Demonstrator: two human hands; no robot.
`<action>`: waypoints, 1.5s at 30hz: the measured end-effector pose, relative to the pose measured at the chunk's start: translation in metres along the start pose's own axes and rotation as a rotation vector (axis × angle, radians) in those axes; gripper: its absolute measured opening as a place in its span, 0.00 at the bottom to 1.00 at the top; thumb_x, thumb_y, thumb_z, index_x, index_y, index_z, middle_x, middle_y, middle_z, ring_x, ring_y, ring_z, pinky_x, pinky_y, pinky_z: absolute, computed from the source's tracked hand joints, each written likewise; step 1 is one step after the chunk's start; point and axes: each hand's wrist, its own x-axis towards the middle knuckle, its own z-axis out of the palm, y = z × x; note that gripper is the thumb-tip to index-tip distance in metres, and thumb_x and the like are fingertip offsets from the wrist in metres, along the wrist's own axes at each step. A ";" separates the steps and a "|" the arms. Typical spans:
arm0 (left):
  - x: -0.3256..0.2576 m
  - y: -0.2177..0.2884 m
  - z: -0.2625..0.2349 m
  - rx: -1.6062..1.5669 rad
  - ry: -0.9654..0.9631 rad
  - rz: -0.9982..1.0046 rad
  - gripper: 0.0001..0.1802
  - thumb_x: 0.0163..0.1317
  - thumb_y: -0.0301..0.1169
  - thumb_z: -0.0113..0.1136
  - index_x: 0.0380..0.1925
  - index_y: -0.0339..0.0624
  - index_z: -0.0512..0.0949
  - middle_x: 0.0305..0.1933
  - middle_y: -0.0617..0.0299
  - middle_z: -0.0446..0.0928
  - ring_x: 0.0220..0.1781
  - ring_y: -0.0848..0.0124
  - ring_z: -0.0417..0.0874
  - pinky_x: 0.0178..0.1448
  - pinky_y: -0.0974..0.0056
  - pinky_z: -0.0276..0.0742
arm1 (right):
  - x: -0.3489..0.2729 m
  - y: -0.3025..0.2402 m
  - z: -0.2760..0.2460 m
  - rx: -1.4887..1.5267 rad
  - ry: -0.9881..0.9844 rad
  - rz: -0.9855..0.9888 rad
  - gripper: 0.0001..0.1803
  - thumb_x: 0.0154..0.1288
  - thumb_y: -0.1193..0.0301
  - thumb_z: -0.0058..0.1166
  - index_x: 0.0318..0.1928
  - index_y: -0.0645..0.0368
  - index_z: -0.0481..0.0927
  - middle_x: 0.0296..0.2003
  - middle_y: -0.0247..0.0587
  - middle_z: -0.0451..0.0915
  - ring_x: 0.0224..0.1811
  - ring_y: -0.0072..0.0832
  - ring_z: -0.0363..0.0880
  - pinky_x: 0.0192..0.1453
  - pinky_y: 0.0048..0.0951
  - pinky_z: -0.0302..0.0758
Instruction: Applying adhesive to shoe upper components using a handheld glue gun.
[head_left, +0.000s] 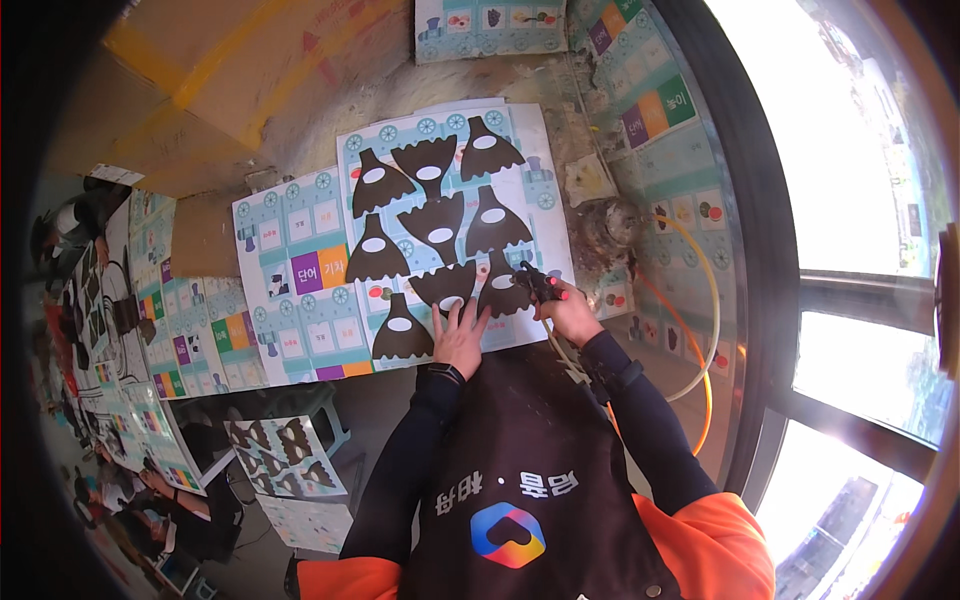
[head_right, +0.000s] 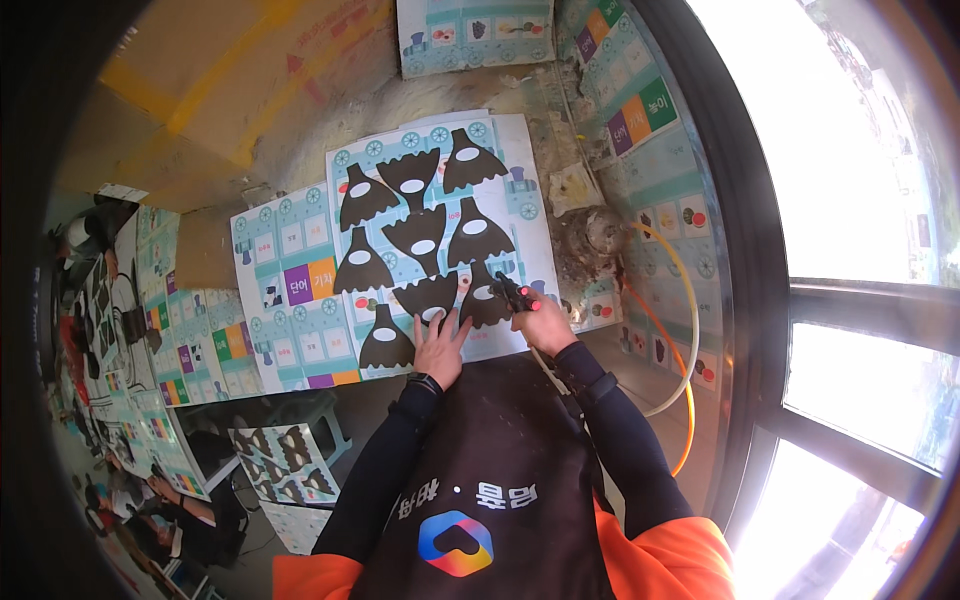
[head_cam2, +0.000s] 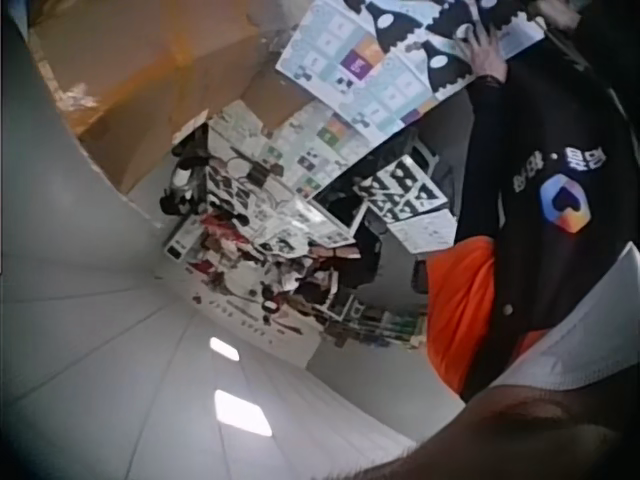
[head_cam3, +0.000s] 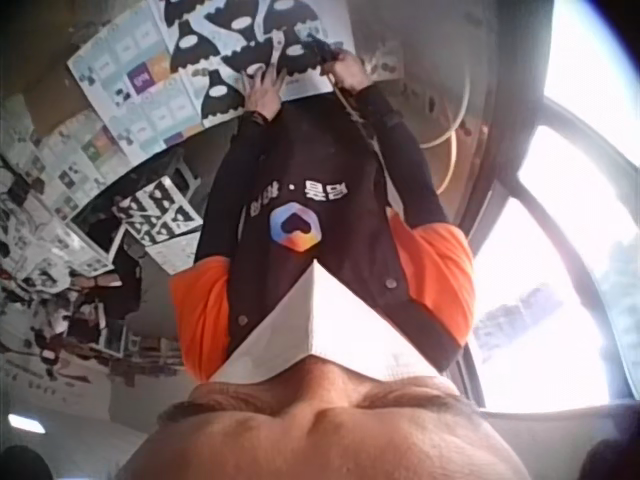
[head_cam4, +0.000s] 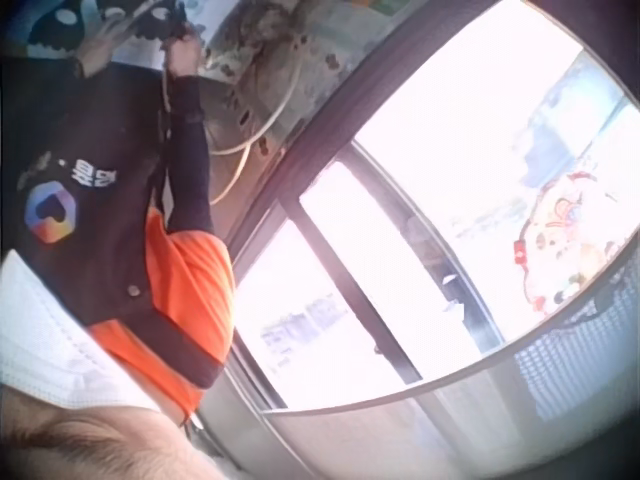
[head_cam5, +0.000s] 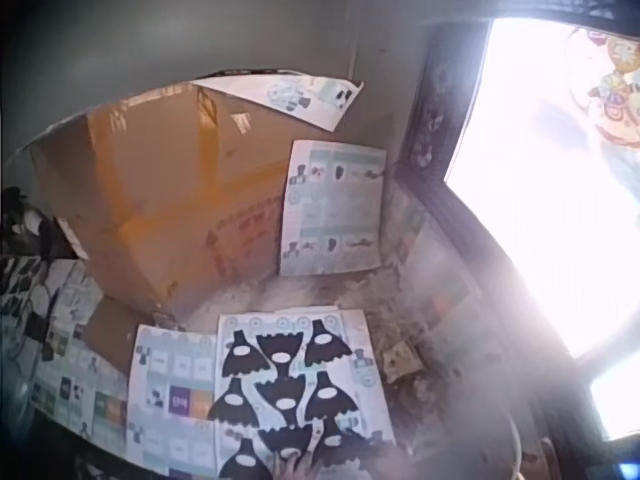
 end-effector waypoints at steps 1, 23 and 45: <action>0.000 -0.002 0.003 -0.035 0.000 -0.006 0.31 0.62 0.26 0.50 0.68 0.53 0.71 0.72 0.56 0.64 0.74 0.50 0.60 0.77 0.35 0.53 | 0.000 -0.013 0.002 -0.062 -0.001 0.021 0.15 0.53 0.74 0.57 0.44 0.62 0.80 0.26 0.42 0.82 0.23 0.34 0.81 0.31 0.34 0.76; 0.004 -0.008 0.001 -0.084 -0.001 0.012 0.31 0.60 0.25 0.50 0.67 0.53 0.72 0.70 0.54 0.66 0.72 0.50 0.63 0.77 0.43 0.57 | -0.008 -0.036 0.005 -0.048 -0.139 0.058 0.12 0.50 0.76 0.54 0.38 0.64 0.78 0.23 0.38 0.78 0.23 0.28 0.77 0.30 0.31 0.73; 0.003 -0.007 -0.002 -0.080 0.012 0.017 0.29 0.62 0.26 0.50 0.65 0.52 0.74 0.70 0.56 0.66 0.71 0.51 0.63 0.76 0.42 0.57 | -0.016 -0.021 -0.009 -0.169 -0.015 0.022 0.10 0.54 0.76 0.53 0.39 0.63 0.79 0.24 0.39 0.80 0.25 0.28 0.79 0.34 0.32 0.76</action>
